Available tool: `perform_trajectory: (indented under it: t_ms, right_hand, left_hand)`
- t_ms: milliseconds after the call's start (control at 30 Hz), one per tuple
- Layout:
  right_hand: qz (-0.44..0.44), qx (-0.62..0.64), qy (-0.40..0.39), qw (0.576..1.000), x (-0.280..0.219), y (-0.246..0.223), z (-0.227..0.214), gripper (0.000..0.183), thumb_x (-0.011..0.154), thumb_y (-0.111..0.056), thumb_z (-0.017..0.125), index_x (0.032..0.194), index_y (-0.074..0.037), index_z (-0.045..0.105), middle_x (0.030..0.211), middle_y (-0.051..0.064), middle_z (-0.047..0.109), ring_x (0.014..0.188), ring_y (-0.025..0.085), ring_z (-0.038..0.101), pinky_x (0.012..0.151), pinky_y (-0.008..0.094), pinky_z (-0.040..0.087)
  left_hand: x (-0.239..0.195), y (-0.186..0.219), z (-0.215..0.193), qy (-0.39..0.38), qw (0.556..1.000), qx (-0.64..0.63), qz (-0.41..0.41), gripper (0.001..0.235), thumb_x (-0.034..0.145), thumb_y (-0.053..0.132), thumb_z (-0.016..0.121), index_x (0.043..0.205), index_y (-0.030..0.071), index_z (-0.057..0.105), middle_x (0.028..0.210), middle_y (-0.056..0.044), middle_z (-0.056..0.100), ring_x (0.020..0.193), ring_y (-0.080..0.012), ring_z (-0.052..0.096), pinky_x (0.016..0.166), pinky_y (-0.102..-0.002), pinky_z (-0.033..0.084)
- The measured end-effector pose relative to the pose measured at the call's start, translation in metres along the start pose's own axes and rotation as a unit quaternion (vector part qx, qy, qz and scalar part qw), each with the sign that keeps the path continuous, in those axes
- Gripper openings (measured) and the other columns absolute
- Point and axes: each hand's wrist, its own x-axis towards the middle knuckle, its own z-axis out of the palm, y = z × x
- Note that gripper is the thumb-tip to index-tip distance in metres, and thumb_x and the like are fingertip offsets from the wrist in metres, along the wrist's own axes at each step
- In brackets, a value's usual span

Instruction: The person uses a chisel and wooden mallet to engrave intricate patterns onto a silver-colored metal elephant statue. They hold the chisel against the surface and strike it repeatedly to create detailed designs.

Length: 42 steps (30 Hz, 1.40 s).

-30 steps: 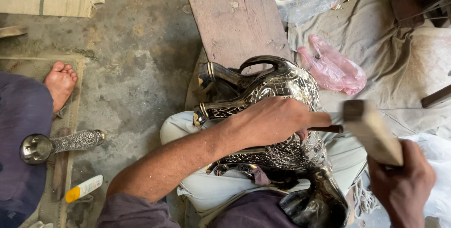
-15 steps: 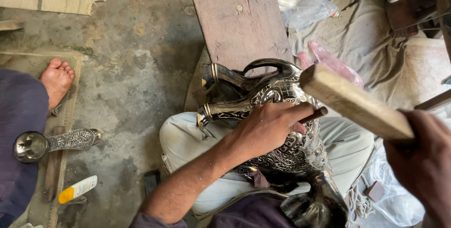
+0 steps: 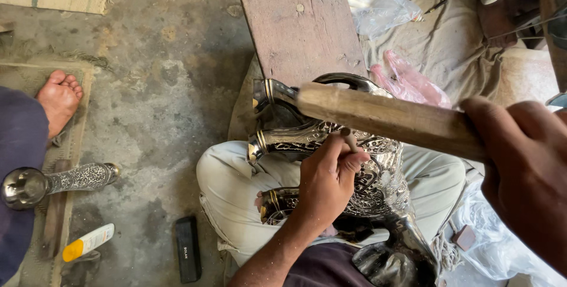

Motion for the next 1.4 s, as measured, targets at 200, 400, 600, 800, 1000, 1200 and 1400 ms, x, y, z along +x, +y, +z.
perform_trajectory:
  t_ms: [200, 400, 600, 800, 1000, 1200, 1400]
  right_hand:
    - [-0.054, -0.103, -0.079, 0.99, 0.017, -0.017, -0.017, 0.04, 0.09, -0.015, 0.075, 0.129, -0.022, 0.069, 0.09, 0.002, 0.074, 0.065, 0.014, 0.069, 0.069, 0.03, 0.056]
    - [-0.087, -0.007, 0.02, 0.996, 0.02, -0.021, -0.03, 0.05, 0.079, -0.019, 0.075, 0.13, -0.017, 0.071, 0.091, 0.004, 0.074, 0.074, 0.019, 0.071, 0.072, 0.035, 0.057]
    - [-0.122, -0.066, 0.026, 0.99, 0.018, -0.012, -0.029, 0.034, 0.089, -0.012, 0.073, 0.122, -0.02, 0.072, 0.09, 0.002, 0.075, 0.072, 0.019, 0.07, 0.074, 0.035, 0.055]
    - [0.017, -0.019, 0.008, 1.0, -0.002, 0.02, 0.008, 0.036, 0.078, -0.008, 0.078, 0.114, -0.016, 0.074, 0.087, 0.006, 0.072, 0.075, 0.024, 0.07, 0.078, 0.038, 0.057]
    - [0.139, 0.174, 0.088, 0.971, -0.09, 0.044, 0.087, 0.04, 0.083, 0.004, 0.075, 0.123, 0.003, 0.065, 0.103, 0.021, 0.068, 0.088, 0.031, 0.071, 0.077, 0.035, 0.059]
    - [0.19, 0.183, 0.133, 0.955, -0.164, 0.034, 0.156, 0.029, 0.097, -0.01, 0.079, 0.118, 0.001, 0.062, 0.106, 0.017, 0.067, 0.094, 0.027, 0.07, 0.086, 0.033, 0.059]
    - [0.321, 0.287, 0.064, 0.9, -0.176, 0.01, 0.19, 0.036, 0.091, -0.022, 0.085, 0.108, 0.0, 0.062, 0.096, 0.016, 0.072, 0.084, 0.03, 0.073, 0.078, 0.041, 0.058]
  left_hand:
    - [-0.01, 0.0, 0.006, 0.037, 0.997, -0.022, -0.056, 0.019, 0.103, 0.021, 0.067, 0.1, 0.004, 0.059, 0.087, -0.005, 0.074, 0.075, -0.0101, 0.073, 0.053, -0.022, 0.056]
    - [-0.021, -0.008, 0.013, 0.073, 0.991, -0.072, -0.084, 0.024, 0.104, 0.021, 0.065, 0.108, -0.001, 0.057, 0.093, -0.007, 0.075, 0.083, -0.0111, 0.076, 0.058, -0.021, 0.059]
    - [-0.02, -0.011, 0.014, 0.074, 0.995, -0.034, -0.059, 0.024, 0.103, 0.021, 0.068, 0.104, -0.001, 0.059, 0.089, -0.008, 0.074, 0.075, -0.0113, 0.073, 0.058, -0.022, 0.059]
    - [0.003, -0.014, 0.004, -0.046, 0.998, 0.02, 0.025, 0.015, 0.105, 0.018, 0.068, 0.108, 0.006, 0.06, 0.087, -0.005, 0.074, 0.075, -0.0106, 0.073, 0.06, -0.023, 0.06]
    - [0.034, -0.001, -0.008, -0.213, 0.966, 0.07, 0.129, 0.044, 0.096, -0.001, 0.053, 0.139, 0.009, 0.054, 0.102, -0.016, 0.073, 0.08, -0.0199, 0.075, 0.052, -0.023, 0.063]
    - [0.061, 0.004, -0.007, -0.331, 0.915, 0.145, 0.182, 0.035, 0.103, -0.003, 0.058, 0.129, 0.02, 0.059, 0.097, -0.002, 0.077, 0.086, -0.0156, 0.079, 0.068, -0.026, 0.063]
    - [0.08, -0.004, -0.002, -0.353, 0.918, 0.019, 0.181, 0.051, 0.094, -0.011, 0.05, 0.137, 0.015, 0.052, 0.106, -0.013, 0.073, 0.088, -0.0193, 0.079, 0.054, -0.02, 0.064]
